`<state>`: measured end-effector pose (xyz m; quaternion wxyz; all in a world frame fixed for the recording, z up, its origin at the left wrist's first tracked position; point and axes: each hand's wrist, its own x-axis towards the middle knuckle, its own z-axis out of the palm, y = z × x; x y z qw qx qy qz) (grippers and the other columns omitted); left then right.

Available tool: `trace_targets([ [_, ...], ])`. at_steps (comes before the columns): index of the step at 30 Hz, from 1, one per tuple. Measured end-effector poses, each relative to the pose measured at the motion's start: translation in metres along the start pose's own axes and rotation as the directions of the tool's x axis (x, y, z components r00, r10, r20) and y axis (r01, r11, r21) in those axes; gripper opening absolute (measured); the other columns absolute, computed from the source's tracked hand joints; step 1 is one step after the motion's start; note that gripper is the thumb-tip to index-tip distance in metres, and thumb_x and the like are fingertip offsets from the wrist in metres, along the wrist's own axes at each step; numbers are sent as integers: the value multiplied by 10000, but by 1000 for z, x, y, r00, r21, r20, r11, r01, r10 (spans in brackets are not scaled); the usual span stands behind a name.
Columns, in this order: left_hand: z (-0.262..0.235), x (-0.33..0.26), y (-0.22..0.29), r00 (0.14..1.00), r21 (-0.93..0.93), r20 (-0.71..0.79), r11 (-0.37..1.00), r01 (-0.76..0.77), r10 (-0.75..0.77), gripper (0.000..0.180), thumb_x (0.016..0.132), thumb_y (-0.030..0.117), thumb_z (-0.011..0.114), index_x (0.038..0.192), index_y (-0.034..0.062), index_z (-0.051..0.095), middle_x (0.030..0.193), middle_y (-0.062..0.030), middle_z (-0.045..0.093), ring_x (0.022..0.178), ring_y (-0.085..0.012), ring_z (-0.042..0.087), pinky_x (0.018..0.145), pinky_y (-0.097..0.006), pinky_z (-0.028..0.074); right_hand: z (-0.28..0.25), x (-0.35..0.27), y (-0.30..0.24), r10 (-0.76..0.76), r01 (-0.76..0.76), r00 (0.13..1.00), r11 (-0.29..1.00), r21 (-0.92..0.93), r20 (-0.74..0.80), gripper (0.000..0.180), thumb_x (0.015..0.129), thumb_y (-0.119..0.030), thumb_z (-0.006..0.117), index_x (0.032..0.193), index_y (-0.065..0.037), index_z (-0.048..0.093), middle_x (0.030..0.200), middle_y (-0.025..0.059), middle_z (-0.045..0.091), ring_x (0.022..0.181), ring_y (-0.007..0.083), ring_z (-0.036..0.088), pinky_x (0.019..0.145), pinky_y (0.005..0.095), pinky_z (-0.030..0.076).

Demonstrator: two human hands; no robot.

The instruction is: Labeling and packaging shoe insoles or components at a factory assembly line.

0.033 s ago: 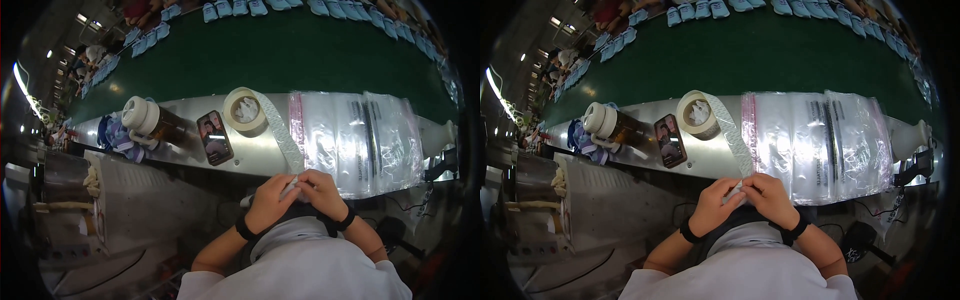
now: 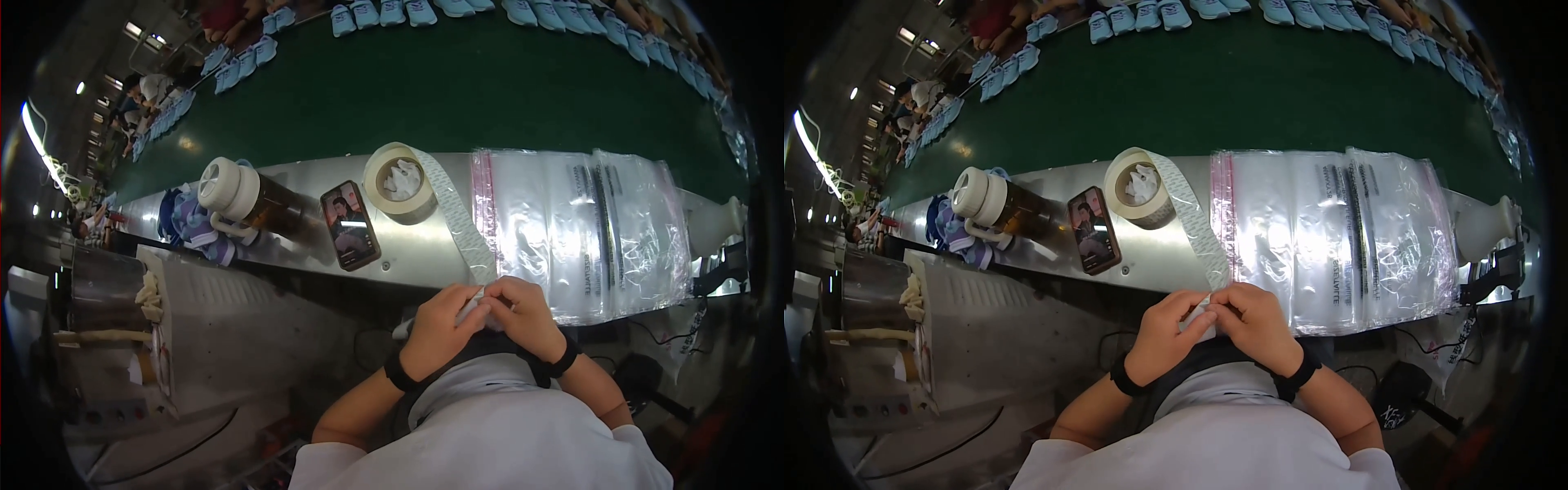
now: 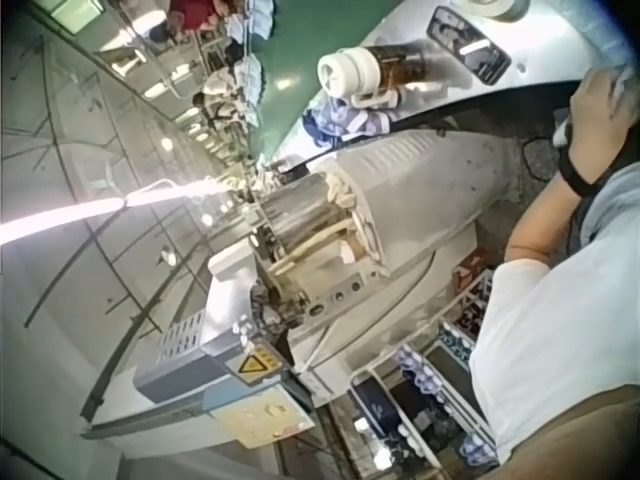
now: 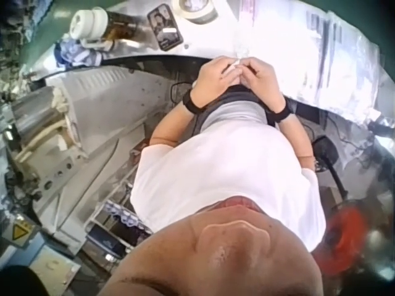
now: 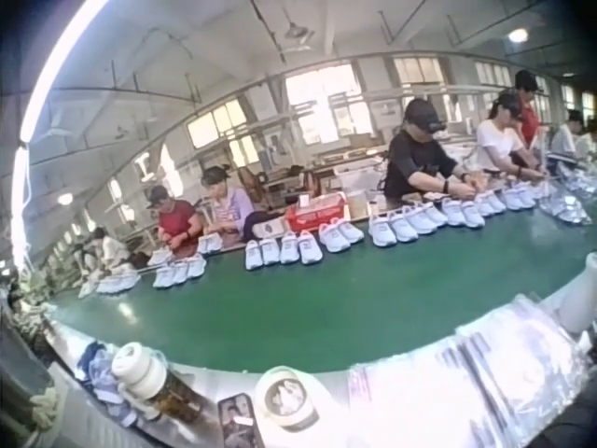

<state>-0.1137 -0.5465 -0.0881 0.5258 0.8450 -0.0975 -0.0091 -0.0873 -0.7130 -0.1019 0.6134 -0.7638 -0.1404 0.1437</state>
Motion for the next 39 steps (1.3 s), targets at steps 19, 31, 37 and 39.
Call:
trace_targets([
  [19, 15, 7, -14, 971, 115, -16, 965, -235, 239, 229, 813, 106, 613, 1023, 15, 618, 1086, -136, 577, 1028, -311, 526, 873, -367, 426, -21, -10, 26, -185, 27, 951, 850, -526, -249, 217, 709, -163, 724, 767, -40, 554, 810, 102, 560, 791, 304, 535, 675, 395, 430],
  [31, 34, -1, -28, 935, 464, 311, 831, -306, 171, 541, 818, 379, 615, 1201, 10, 518, 1373, -129, 411, 1268, -315, 364, 987, -507, 324, -30, 5, 69, -271, -133, 848, 723, -678, -455, 179, 717, -85, 676, 821, -75, 531, 945, 74, 532, 900, 287, 492, 776, 403, 352],
  [37, 33, -4, -28, 943, 460, 276, 836, -299, 186, 528, 816, 376, 619, 1190, 13, 530, 1353, -127, 434, 1256, -310, 382, 983, -487, 337, -16, 10, 47, -414, -66, 790, 675, -735, -452, 199, 713, -104, 686, 834, -62, 534, 981, 87, 525, 961, 291, 482, 837, 416, 345],
  [39, 32, 0, -27, 943, 472, 286, 832, -292, 169, 525, 814, 374, 622, 1186, 13, 535, 1346, -125, 444, 1253, -310, 388, 978, -475, 345, -12, 14, 47, -438, -66, 790, 635, -770, -429, 196, 714, -110, 687, 833, -61, 540, 993, 91, 521, 981, 292, 475, 860, 422, 337],
])
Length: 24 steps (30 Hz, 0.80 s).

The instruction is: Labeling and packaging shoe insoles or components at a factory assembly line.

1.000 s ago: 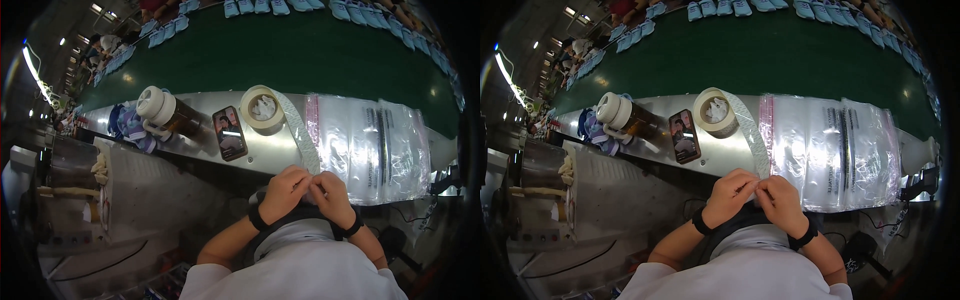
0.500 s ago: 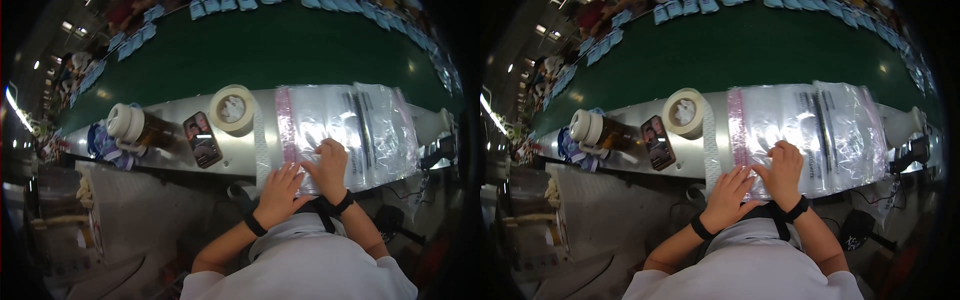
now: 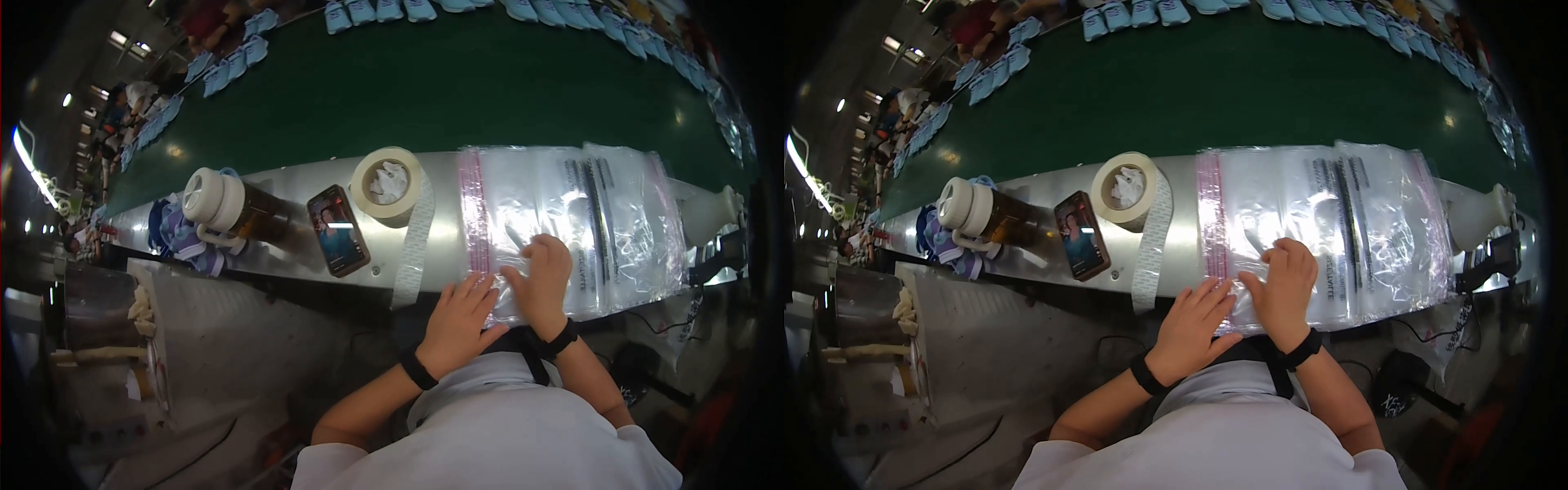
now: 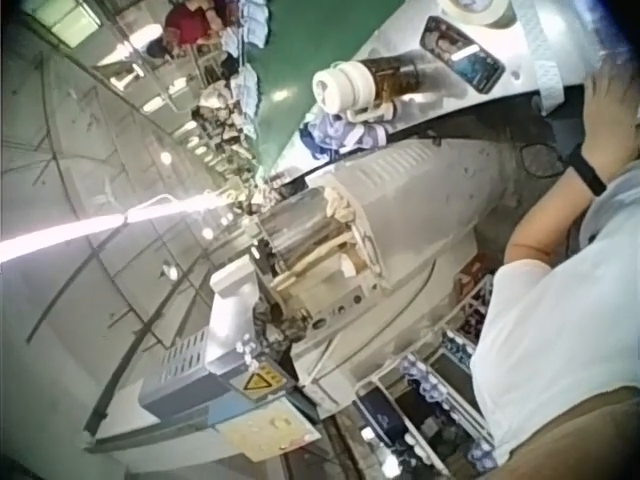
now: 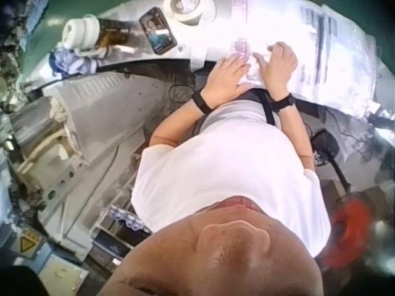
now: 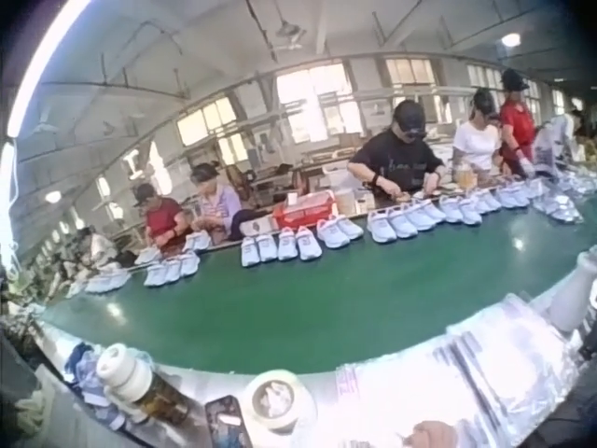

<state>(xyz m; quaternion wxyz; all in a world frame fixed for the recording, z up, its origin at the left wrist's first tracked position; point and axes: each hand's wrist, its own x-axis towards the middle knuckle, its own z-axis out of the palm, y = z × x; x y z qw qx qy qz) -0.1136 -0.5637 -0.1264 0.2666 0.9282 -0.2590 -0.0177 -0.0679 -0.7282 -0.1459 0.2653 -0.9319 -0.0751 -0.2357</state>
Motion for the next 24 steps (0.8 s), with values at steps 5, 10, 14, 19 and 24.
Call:
trace_targets([
  [5, 9, -2, 2, 1000, -1, 3, 1000, -9, 9, 542, 831, 386, 606, 1226, 28, 508, 1378, -126, 409, 1279, -312, 358, 989, -506, 327, 7, -8, 23, 25, -22, 998, 999, -41, 61, 194, 725, -110, 675, 826, -56, 519, 973, 95, 524, 971, 297, 472, 880, 430, 320],
  [10, 8, -3, 1, 1000, -17, -6, 1000, 13, -13, 548, 829, 383, 607, 1226, 19, 507, 1381, -122, 409, 1285, -314, 353, 997, -504, 322, 4, -1, 12, 24, -26, 999, 997, 76, 23, 209, 717, -101, 676, 815, -50, 499, 933, 106, 526, 939, 299, 478, 872, 431, 321],
  [14, 4, -3, 0, 1000, -39, -10, 999, 15, -15, 544, 829, 372, 608, 1220, 8, 507, 1374, -126, 417, 1288, -305, 353, 1004, -498, 318, 4, 4, -6, -26, 27, 1000, 999, -24, 7, 194, 717, -96, 670, 816, -49, 510, 934, 114, 524, 934, 302, 479, 863, 433, 326],
  [19, 3, -1, 0, 1000, -48, -14, 999, -6, 6, 509, 838, 345, 605, 1210, 9, 517, 1358, -130, 436, 1277, -302, 371, 1009, -488, 317, 10, -3, 19, -24, 25, 999, 999, -20, 45, 138, 743, -71, 644, 804, -30, 527, 922, 110, 525, 902, 296, 480, 841, 418, 350],
  [24, -21, 16, -15, 990, -298, 134, 950, 89, -50, 401, 875, 262, 581, 1166, -13, 549, 1187, -161, 571, 1147, -301, 508, 959, -372, 391, -22, -2, 33, 227, -206, 974, 908, 365, -13, 41, 813, 3, 562, 797, -16, 530, 853, 106, 516, 807, 237, 505, 720, 314, 411],
])
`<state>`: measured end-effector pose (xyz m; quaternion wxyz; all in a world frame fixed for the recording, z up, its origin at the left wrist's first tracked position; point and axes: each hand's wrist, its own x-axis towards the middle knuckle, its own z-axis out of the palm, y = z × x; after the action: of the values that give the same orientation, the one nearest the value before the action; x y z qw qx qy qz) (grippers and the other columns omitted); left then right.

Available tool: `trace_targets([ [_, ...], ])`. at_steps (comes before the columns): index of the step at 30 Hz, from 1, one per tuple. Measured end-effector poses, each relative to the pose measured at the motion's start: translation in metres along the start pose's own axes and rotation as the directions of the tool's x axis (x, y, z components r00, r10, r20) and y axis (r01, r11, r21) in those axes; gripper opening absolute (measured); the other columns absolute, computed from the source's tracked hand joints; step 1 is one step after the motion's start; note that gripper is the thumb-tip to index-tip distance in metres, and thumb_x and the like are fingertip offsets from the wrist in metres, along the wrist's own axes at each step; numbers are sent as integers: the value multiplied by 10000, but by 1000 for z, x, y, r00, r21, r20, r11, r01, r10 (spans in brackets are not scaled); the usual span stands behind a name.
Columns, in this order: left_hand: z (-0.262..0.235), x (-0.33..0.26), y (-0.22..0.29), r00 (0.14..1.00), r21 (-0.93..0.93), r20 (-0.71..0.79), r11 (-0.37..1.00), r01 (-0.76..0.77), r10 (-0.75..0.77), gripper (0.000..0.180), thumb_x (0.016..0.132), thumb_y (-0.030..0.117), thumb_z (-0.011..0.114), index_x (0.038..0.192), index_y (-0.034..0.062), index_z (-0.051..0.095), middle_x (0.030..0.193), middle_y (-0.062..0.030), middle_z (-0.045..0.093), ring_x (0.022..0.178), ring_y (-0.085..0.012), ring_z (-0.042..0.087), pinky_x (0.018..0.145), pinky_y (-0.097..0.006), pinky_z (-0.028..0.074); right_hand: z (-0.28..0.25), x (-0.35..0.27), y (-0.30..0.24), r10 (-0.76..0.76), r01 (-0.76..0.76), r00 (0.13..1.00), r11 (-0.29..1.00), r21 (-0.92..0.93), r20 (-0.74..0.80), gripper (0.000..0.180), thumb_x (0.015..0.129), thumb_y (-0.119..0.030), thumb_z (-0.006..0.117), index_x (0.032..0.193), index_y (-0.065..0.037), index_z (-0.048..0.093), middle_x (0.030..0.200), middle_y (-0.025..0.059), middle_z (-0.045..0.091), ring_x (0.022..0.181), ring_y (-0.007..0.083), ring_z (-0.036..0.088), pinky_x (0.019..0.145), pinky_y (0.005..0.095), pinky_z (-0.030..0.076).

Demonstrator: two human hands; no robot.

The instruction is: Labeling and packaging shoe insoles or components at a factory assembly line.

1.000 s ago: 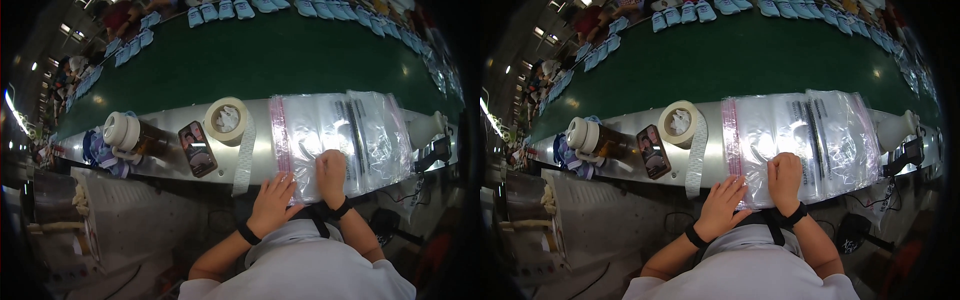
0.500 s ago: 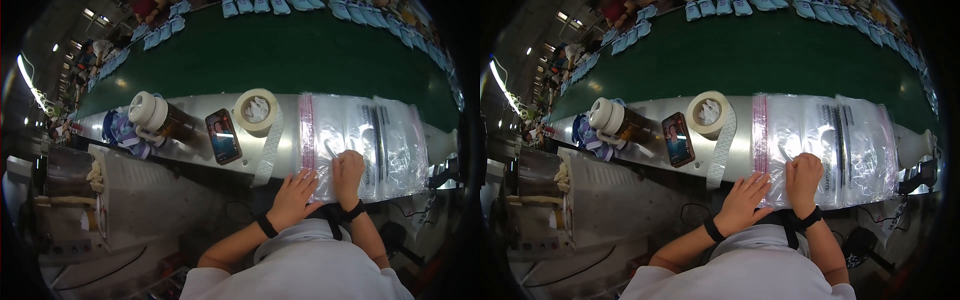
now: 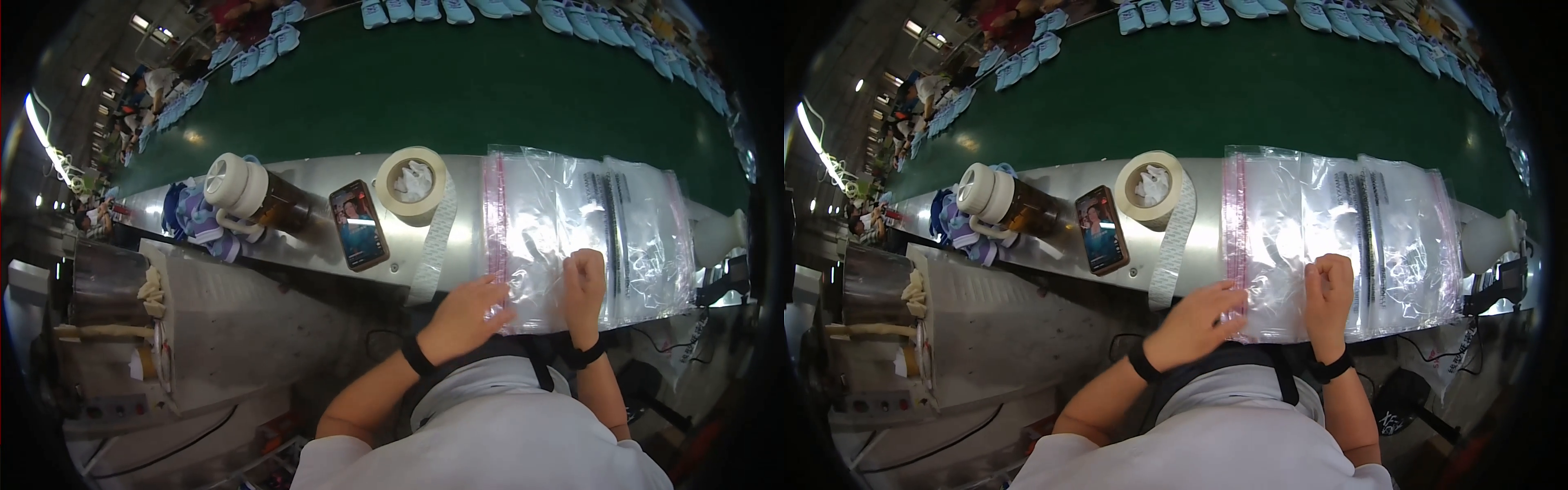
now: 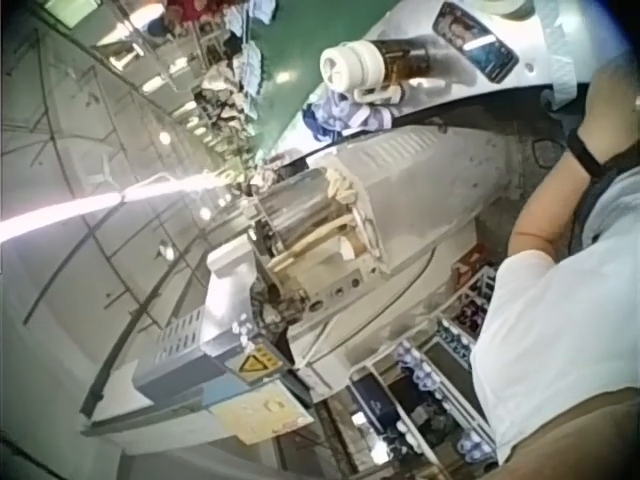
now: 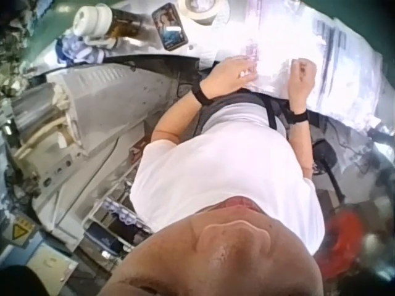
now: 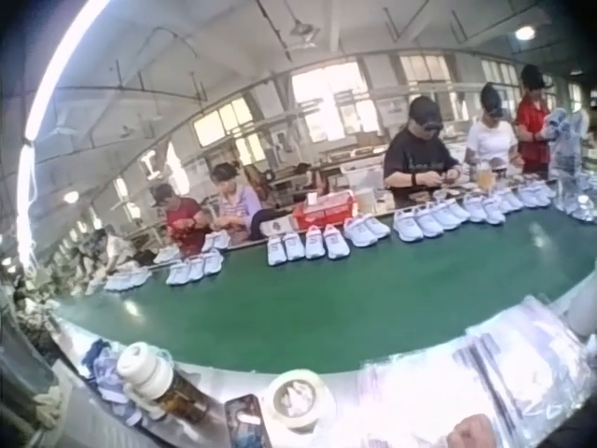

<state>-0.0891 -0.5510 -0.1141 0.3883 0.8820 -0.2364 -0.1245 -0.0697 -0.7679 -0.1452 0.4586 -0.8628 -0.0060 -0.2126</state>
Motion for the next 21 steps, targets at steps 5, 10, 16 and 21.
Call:
trace_targets([
  [5, -21, 59, 35, 987, -768, -152, 623, -147, 45, 307, 955, 230, 474, 1132, -8, 552, 1056, -134, 612, 962, -203, 604, 822, -315, 491, 2, -1, -7, 120, -140, 970, 987, 84, 211, 35, 811, 7, 585, 814, 4, 551, 786, 79, 550, 607, 165, 520, 554, 265, 426],
  [10, 47, 110, -18, 979, -950, 188, -237, 202, 84, 277, 966, 210, 431, 1148, 10, 494, 1049, -164, 595, 957, -275, 600, 829, -384, 519, -5, -2, 10, 382, -435, 897, 851, 294, 221, 68, 869, -54, 560, 821, -9, 577, 689, 15, 557, 558, 72, 483, 507, 220, 385],
  [16, 45, 114, -10, 948, -937, 258, 190, 292, -184, 262, 947, 166, 427, 1134, 1, 508, 992, -117, 604, 946, -173, 616, 779, -311, 526, -37, 3, -9, 175, -204, 979, 870, 449, 106, 64, 882, -30, 526, 826, -6, 545, 932, 44, 532, 775, 94, 477, 670, 212, 387],
  [21, 33, 133, 20, 869, -667, 338, 559, 493, -362, 270, 929, 196, 467, 1116, 12, 531, 1030, -100, 593, 859, -203, 614, 778, -345, 531, -39, 14, -6, -113, 10, 948, 945, 326, 299, 128, 862, -24, 515, 983, -6, 554, 1079, 101, 533, 976, 203, 534, 847, 299, 427],
])
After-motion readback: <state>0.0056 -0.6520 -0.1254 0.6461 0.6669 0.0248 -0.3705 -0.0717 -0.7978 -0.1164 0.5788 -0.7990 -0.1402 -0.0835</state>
